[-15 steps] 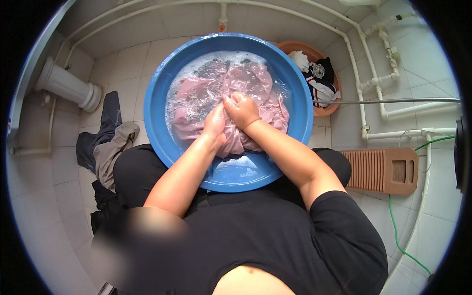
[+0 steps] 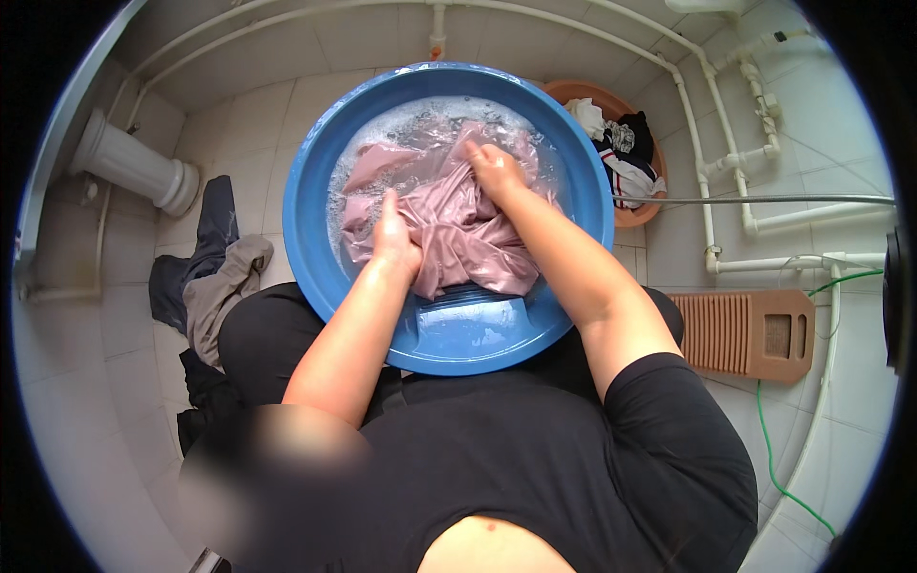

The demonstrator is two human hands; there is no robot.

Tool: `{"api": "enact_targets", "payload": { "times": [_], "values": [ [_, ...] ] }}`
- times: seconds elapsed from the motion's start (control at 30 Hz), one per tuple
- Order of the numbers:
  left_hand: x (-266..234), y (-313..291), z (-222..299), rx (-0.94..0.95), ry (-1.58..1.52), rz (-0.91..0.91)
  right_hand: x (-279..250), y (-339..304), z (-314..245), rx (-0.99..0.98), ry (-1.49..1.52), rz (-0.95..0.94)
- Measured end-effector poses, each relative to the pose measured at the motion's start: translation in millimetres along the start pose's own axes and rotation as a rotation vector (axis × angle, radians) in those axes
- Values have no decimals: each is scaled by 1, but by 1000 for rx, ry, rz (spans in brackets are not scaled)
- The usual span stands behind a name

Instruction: The person sits on the floor and hand-washes a pink garment in a blue basin filled with soapy water. They repeatedly scrub, squeeze, and agitate the fabric by hand, occasionally using a washboard placed inside the basin to aid the cleaning process.

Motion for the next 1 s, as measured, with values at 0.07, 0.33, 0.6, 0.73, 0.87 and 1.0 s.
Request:
{"api": "enact_targets", "payload": {
  "times": [0.07,0.33,0.6,0.73,0.87,1.0],
  "values": [
    [-24,14,9,42,-65,205,-2,4,11,-239,-84,-45],
    [-42,43,11,166,152,82,-10,-9,12,-260,-657,190],
    [9,-3,2,-76,45,-340,23,-163,-110,-1102,68,180],
    [5,-1,-18,-235,-26,-545,29,-171,-110,-1077,-21,155],
    [-5,14,-40,-35,219,-196,21,-90,-46,-730,-99,460],
    [-31,51,-44,-125,-165,-1038,31,-138,-78,-829,-29,338]
  ]
}}
Point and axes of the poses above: each hand's wrist, its own y-axis towards the middle knuckle, its own x-axis out of the palm, z = x × y, the point moved 5 cm from there along y, towards the middle knuckle, and after that the axes turned 1 degree about x, right-handed, at the moved point
